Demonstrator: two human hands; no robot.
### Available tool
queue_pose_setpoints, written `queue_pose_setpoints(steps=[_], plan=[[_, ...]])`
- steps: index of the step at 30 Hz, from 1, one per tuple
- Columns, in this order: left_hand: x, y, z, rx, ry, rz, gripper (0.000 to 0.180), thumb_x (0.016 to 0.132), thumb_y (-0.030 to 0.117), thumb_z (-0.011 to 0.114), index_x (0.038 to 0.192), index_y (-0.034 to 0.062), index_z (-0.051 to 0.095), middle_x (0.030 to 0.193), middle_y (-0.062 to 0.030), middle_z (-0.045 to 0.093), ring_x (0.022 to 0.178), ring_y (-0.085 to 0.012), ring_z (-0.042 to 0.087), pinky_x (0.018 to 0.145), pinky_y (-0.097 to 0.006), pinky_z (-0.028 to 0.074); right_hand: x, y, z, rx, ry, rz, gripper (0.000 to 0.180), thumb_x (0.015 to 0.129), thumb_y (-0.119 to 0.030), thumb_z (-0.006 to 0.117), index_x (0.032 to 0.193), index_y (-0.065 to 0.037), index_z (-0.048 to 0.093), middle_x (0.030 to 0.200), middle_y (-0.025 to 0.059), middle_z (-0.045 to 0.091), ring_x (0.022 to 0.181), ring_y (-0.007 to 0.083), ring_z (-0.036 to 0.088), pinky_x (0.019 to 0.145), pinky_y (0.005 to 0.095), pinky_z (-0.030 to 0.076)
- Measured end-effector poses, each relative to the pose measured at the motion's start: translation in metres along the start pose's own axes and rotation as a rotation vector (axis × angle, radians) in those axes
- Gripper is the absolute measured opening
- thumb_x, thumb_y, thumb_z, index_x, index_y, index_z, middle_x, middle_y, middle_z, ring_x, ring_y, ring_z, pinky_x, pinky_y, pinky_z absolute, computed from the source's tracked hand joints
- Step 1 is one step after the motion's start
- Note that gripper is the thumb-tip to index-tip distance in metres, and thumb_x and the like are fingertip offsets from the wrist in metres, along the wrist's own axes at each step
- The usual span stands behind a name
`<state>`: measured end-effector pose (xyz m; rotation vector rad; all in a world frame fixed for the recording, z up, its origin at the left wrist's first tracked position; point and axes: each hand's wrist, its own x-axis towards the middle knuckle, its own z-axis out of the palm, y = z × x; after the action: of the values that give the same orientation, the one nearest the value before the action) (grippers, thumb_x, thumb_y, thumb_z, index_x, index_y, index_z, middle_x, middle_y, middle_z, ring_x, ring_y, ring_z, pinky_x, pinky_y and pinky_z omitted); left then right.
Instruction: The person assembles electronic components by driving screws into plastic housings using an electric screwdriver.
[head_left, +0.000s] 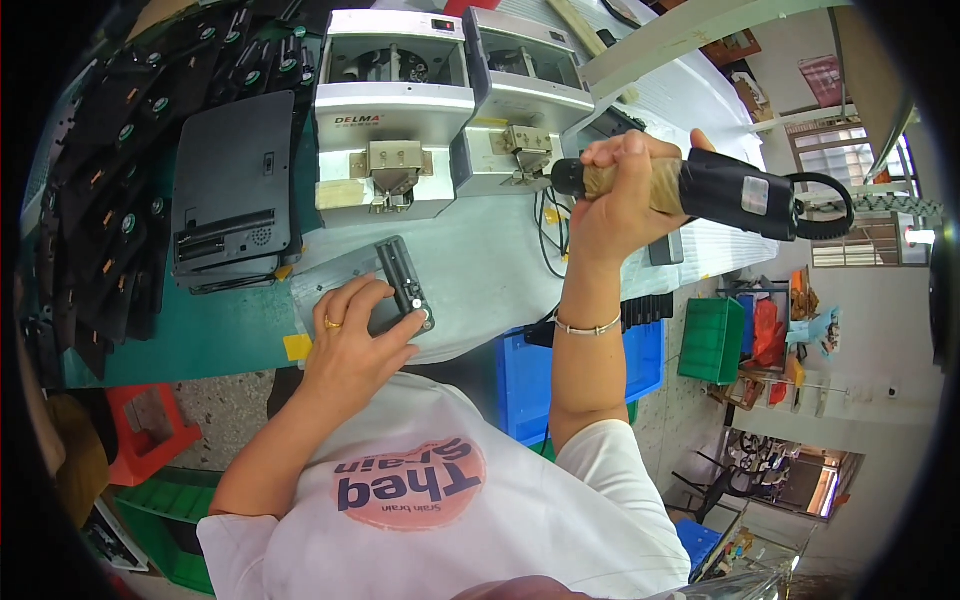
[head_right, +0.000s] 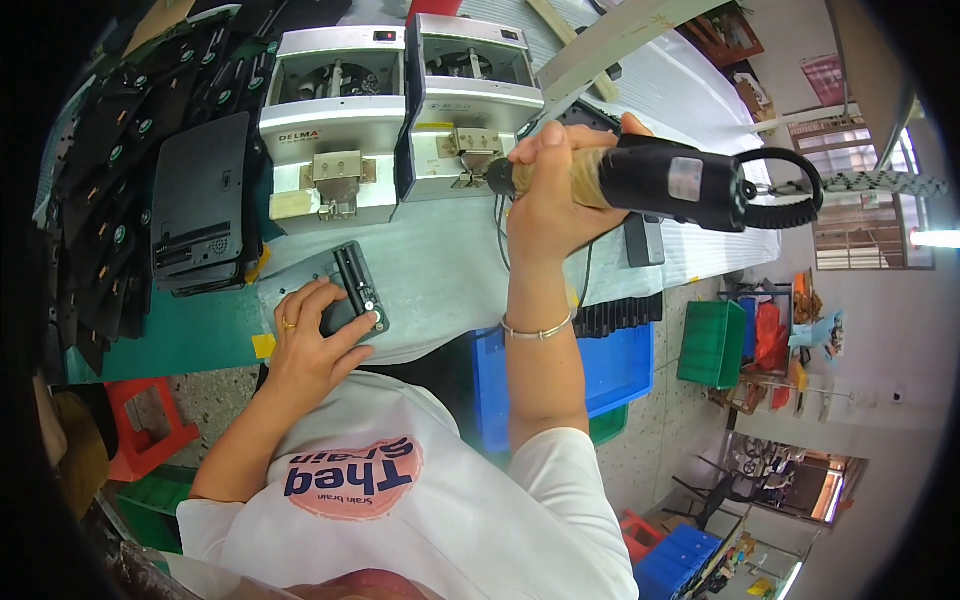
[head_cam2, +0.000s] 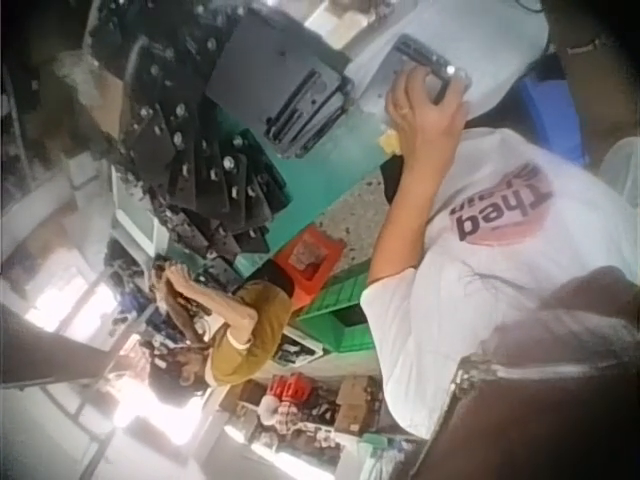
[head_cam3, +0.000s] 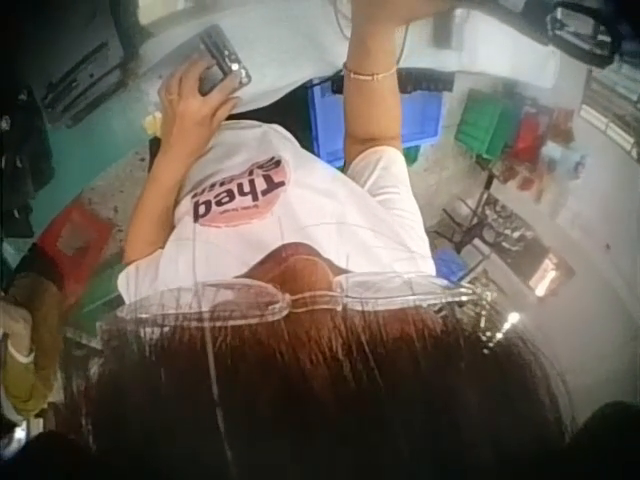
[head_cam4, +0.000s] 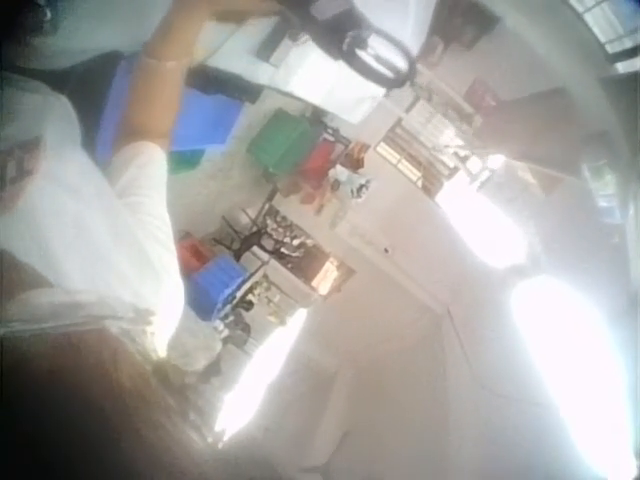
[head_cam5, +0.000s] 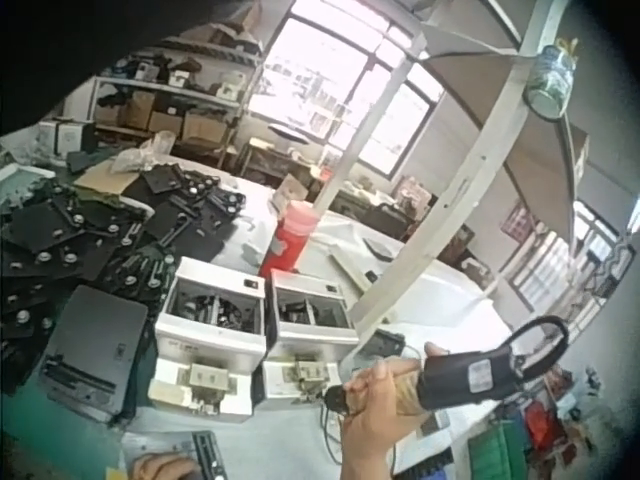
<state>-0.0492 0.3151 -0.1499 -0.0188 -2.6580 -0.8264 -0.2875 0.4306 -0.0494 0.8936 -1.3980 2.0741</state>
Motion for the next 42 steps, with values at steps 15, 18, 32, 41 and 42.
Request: queue_pose_setpoints(steps=[15,18,32,41,42], plan=[[0.001,0.000,0.000,0.000,-0.009,0.001,0.046,0.066,0.021,0.082,0.110,0.0199,0.069,0.122,-0.0124,0.050,0.123,-0.0354,0.043,0.098,-0.049,0.033,0.000,0.020,-0.005,0.014,-0.005,0.045,0.057,0.087,0.004,0.062,0.135,-0.003,0.032,0.076,0.0086,0.059,0.058,0.0146,0.057,0.055,0.0331,0.054],[0.002,0.000,0.000,-0.002,-0.011,-0.003,0.046,0.066,0.020,0.082,0.110,0.0201,0.068,0.122,-0.0122,0.050,0.123,-0.0353,0.043,0.099,-0.049,0.033,0.004,0.022,-0.008,0.048,-0.102,0.062,0.058,0.087,0.005,0.062,0.135,-0.003,0.032,0.076,0.0093,0.059,0.057,0.0150,0.057,0.055,0.0329,0.054],[-0.015,0.003,-0.022,-0.018,0.009,-0.055,0.055,0.066,0.017,0.082,0.118,0.0189,0.064,0.132,-0.0111,0.048,0.128,-0.0357,0.041,0.102,-0.046,0.033,0.031,0.030,0.000,0.128,-0.376,0.268,0.047,0.085,0.005,0.064,0.127,-0.001,0.044,0.073,0.0075,0.058,0.055,0.0154,0.056,0.051,0.0332,0.051],[-0.046,-0.031,-0.037,-0.023,0.104,-0.049,0.062,0.062,0.026,0.085,0.118,0.0151,0.061,0.131,-0.0092,0.050,0.126,-0.0323,0.043,0.103,-0.049,0.032,-0.034,-0.028,0.001,0.475,-0.328,0.331,0.055,0.088,0.003,0.058,0.136,-0.008,0.035,0.069,0.0056,0.048,0.056,0.0160,0.048,0.046,0.0326,0.047],[-0.047,-0.031,-0.034,-0.013,0.107,-0.042,0.055,0.061,0.028,0.084,0.111,0.0172,0.064,0.130,-0.0079,0.050,0.126,-0.0305,0.044,0.103,-0.048,0.032,-0.048,-0.035,0.005,0.529,-0.348,0.392,0.055,0.088,0.004,0.059,0.136,-0.009,0.035,0.070,0.0051,0.048,0.056,0.0160,0.048,0.045,0.0325,0.047]])
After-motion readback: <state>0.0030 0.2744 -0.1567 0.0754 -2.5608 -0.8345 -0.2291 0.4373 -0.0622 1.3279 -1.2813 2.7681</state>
